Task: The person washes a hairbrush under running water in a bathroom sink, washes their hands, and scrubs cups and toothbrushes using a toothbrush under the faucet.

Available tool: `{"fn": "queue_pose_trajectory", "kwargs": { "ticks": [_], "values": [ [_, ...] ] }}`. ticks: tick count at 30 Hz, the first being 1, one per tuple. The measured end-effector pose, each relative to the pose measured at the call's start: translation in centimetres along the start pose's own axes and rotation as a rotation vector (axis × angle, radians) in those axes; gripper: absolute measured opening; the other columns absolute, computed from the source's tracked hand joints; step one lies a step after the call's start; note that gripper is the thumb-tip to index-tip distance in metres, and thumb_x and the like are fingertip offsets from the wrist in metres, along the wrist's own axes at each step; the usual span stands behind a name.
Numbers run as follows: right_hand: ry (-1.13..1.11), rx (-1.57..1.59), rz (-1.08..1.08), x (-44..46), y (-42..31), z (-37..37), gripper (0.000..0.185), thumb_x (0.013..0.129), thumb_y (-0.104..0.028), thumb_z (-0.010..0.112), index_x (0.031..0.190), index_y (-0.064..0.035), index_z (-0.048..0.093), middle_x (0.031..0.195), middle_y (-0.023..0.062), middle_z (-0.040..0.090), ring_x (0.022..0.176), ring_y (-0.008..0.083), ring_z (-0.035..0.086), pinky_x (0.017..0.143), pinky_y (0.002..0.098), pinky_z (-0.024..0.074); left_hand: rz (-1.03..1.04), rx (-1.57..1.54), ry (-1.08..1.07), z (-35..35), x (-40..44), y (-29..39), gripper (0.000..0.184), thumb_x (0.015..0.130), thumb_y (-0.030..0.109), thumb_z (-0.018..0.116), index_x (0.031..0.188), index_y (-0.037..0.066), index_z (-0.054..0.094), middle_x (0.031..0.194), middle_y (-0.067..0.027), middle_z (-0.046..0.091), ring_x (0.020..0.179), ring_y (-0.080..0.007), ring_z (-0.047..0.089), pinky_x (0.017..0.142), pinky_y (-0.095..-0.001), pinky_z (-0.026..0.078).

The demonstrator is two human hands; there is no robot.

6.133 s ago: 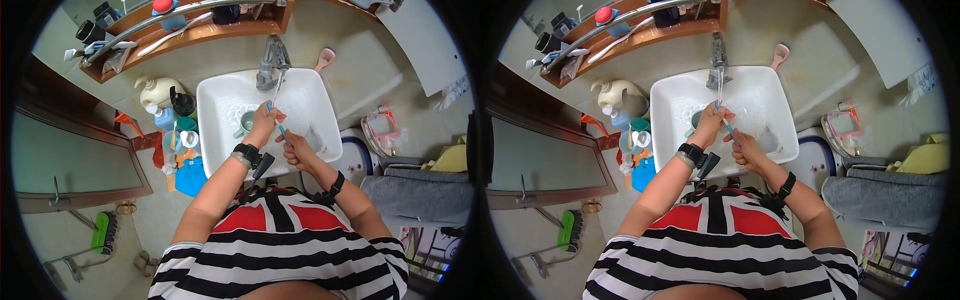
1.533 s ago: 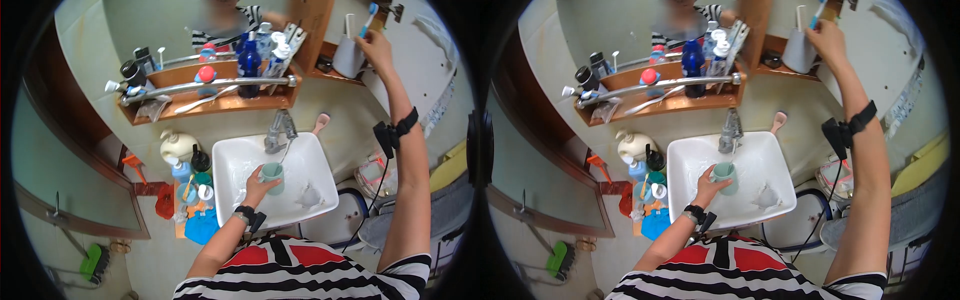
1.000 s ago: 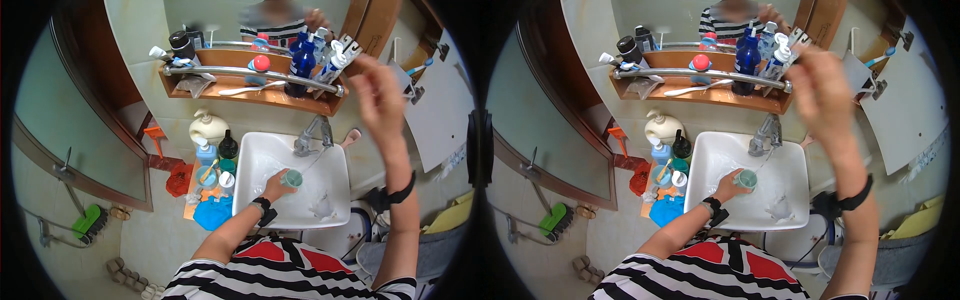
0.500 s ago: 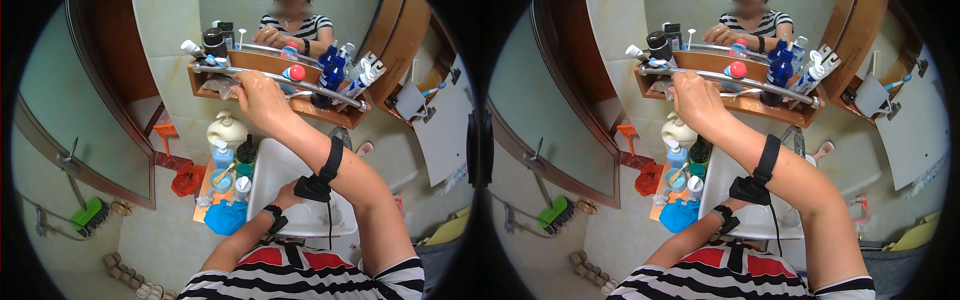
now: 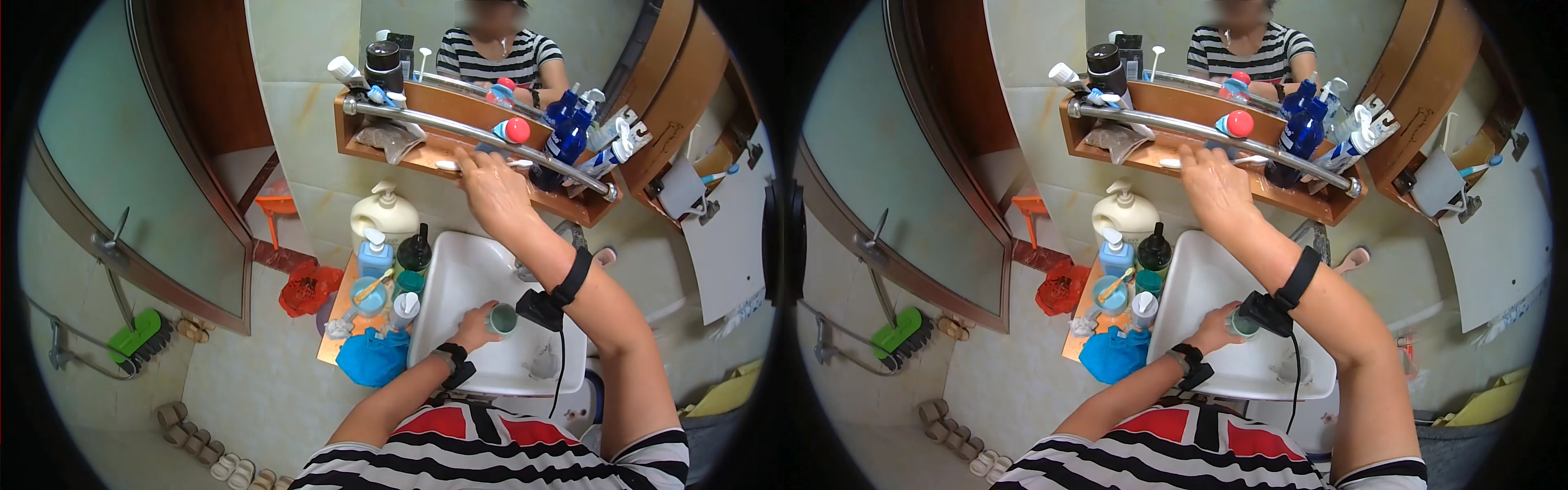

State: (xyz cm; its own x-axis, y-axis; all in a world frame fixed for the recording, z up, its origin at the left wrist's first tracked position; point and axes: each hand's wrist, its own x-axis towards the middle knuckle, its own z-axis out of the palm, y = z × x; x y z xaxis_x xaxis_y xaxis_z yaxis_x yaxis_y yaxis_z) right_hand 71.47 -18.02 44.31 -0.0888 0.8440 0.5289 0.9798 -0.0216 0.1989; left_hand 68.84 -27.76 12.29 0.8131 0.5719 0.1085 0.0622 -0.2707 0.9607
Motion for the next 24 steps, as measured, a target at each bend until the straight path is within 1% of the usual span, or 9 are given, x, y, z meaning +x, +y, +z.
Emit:
{"fn": "queue_pose_trajectory", "kwargs": {
  "ticks": [1, 5, 7, 8, 10, 14, 16, 17, 24],
  "values": [
    [0.081, 0.082, -0.022, 0.1, -0.5, -0.7, 0.030, 0.084, -0.020, 0.062, 0.110, -0.0060, 0.058, 0.095, 0.0121, 0.062, 0.092, 0.0279, 0.060, 0.072, 0.0392, 0.0510, -0.014, 0.007, -0.011, 0.1, 0.0, 0.0, 0.088, 0.055, 0.027, 0.081, 0.133, 0.017, 0.042, 0.108, -0.0189, 0.060, 0.102, -0.0406, 0.055, 0.086, -0.0499, 0.045],
    [0.040, 0.242, -0.049, 2.5, -2.2, -2.6, 0.033, 0.084, -0.018, 0.062, 0.114, -0.0064, 0.057, 0.098, 0.0117, 0.062, 0.092, 0.0279, 0.060, 0.073, 0.0388, 0.0506, -0.100, 0.163, 0.011, 0.1, -0.8, 1.7, 0.087, 0.057, 0.027, 0.080, 0.135, 0.020, 0.039, 0.108, -0.0197, 0.055, 0.104, -0.0419, 0.051, 0.084, -0.0533, 0.044],
    [0.303, 0.382, -0.079, 4.1, -2.5, -2.7, 0.035, 0.082, -0.012, 0.061, 0.116, -0.0069, 0.055, 0.097, 0.0133, 0.059, 0.090, 0.0323, 0.058, 0.071, 0.0401, 0.0500, -0.227, 0.265, 0.007, -0.1, -1.3, 2.8, 0.084, 0.061, 0.028, 0.078, 0.135, 0.023, 0.038, 0.111, -0.0201, 0.049, 0.108, -0.0419, 0.045, 0.084, -0.0558, 0.042],
    [0.301, 0.383, -0.080, 5.0, -2.4, -2.8, 0.035, 0.082, -0.012, 0.061, 0.116, -0.0069, 0.055, 0.097, 0.0133, 0.059, 0.090, 0.0323, 0.058, 0.071, 0.0401, 0.0500, -0.228, 0.262, 0.006, -0.4, -1.5, 3.2, 0.084, 0.061, 0.028, 0.078, 0.135, 0.023, 0.038, 0.111, -0.0201, 0.049, 0.108, -0.0419, 0.045, 0.084, -0.0558, 0.042],
    [0.501, 0.532, -0.165, 7.0, -2.2, -3.0, 0.032, 0.081, -0.012, 0.063, 0.112, -0.0075, 0.057, 0.095, 0.0128, 0.059, 0.088, 0.0336, 0.058, 0.074, 0.0412, 0.0483, -0.237, 0.265, 0.012, -0.9, -1.9, 3.8, 0.080, 0.064, 0.028, 0.076, 0.135, 0.024, 0.038, 0.115, -0.0205, 0.044, 0.111, -0.0414, 0.042, 0.085, -0.0568, 0.040],
    [0.411, 0.512, -0.324, 9.8, -1.8, -3.4, 0.027, 0.081, -0.013, 0.064, 0.106, -0.0068, 0.061, 0.093, 0.0140, 0.060, 0.089, 0.0337, 0.058, 0.076, 0.0419, 0.0472, -0.272, 0.225, -0.024, -1.2, -2.0, 3.5, 0.081, 0.065, 0.026, 0.076, 0.136, 0.025, 0.037, 0.118, -0.0200, 0.043, 0.112, -0.0407, 0.041, 0.086, -0.0570, 0.039],
    [0.119, 0.521, -0.235, 10.5, -1.4, -2.7, 0.024, 0.079, -0.012, 0.064, 0.102, -0.0058, 0.063, 0.090, 0.0157, 0.062, 0.091, 0.0340, 0.058, 0.077, 0.0426, 0.0466, -0.236, 0.235, 0.000, -1.1, -2.0, 3.1, 0.080, 0.065, 0.027, 0.077, 0.135, 0.025, 0.039, 0.112, -0.0206, 0.046, 0.108, -0.0422, 0.043, 0.086, -0.0542, 0.041],
    [0.141, 0.446, -0.219, 10.3, -1.5, -2.8, 0.018, 0.077, -0.010, 0.065, 0.094, -0.0043, 0.065, 0.087, 0.0166, 0.064, 0.091, 0.0338, 0.059, 0.077, 0.0431, 0.0463, -0.233, 0.233, 0.003, -1.2, -2.0, 3.1, 0.080, 0.065, 0.027, 0.077, 0.135, 0.025, 0.039, 0.112, -0.0206, 0.046, 0.108, -0.0422, 0.043, 0.086, -0.0542, 0.041],
    [0.099, 0.132, -0.173, 8.4, 2.1, -4.7, 0.017, 0.074, -0.004, 0.061, 0.091, -0.0041, 0.064, 0.087, 0.0174, 0.063, 0.093, 0.0330, 0.060, 0.077, 0.0409, 0.0476, -0.228, 0.233, -0.029, -1.3, -2.3, 2.7, 0.080, 0.067, 0.025, 0.075, 0.137, 0.025, 0.037, 0.114, -0.0201, 0.046, 0.110, -0.0414, 0.043, 0.087, -0.0541, 0.040]
  ]
}}
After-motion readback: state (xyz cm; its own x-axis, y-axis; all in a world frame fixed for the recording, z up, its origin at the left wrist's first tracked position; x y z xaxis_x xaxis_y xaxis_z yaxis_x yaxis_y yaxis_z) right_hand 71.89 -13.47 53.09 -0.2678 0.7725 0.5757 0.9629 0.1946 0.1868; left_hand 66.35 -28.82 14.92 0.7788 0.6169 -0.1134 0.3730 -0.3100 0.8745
